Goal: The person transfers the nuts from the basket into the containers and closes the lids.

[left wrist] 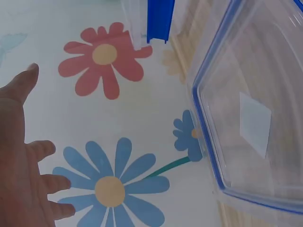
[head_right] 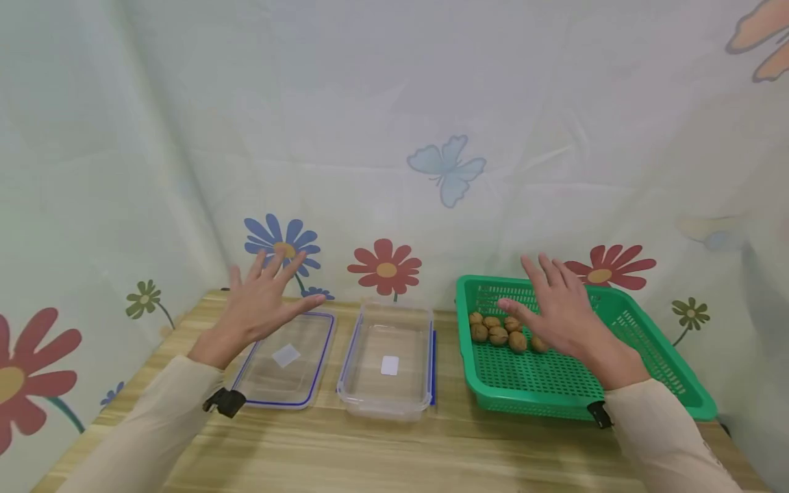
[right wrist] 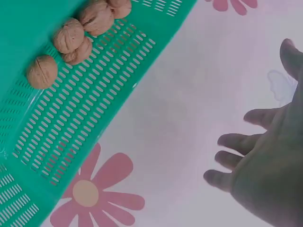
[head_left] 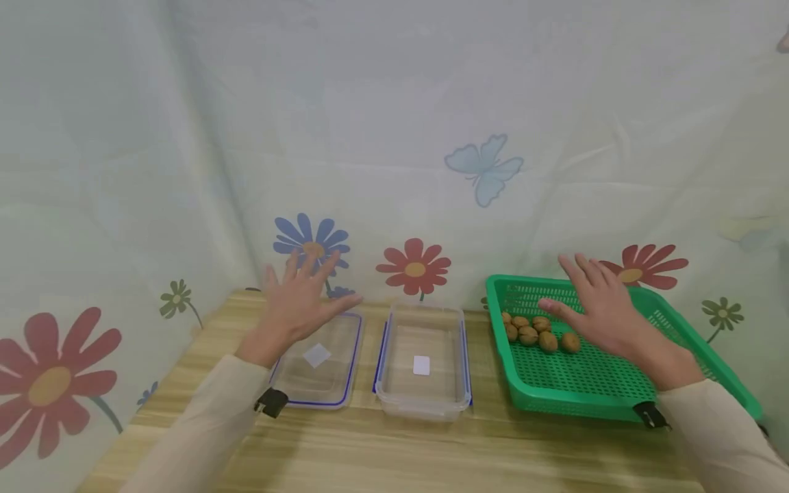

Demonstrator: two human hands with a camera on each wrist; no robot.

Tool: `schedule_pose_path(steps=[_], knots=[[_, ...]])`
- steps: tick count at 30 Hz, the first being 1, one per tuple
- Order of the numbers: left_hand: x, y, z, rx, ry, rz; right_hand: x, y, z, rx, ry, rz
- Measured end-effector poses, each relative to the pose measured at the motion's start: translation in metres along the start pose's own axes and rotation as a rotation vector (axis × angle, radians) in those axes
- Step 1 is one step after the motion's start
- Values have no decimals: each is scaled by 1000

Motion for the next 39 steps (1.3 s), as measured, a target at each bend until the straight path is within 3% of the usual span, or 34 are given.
schedule_pose_path(steps=[11,18,31,39], knots=[[3,-4,14,-229,-26,11,12,38,2,168,28,-47],[3,-8,21,-315,3,-2,22,51,9,238,-41,-87],[4,-27,39,-593,82,-93,30,49,37,303,-81,-129],[1,-46,48,-686,90,-99,34,42,62,315,-102,-139]])
Point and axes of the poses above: each hand's wrist, its own x-axis towards the middle knuckle, its own y-axis out of the back of the hand, z = x × y, the point moved 6 cm from there along x, towards the middle knuckle, and after that the axes turned 9 degrees about x, right-handed, at the moved point
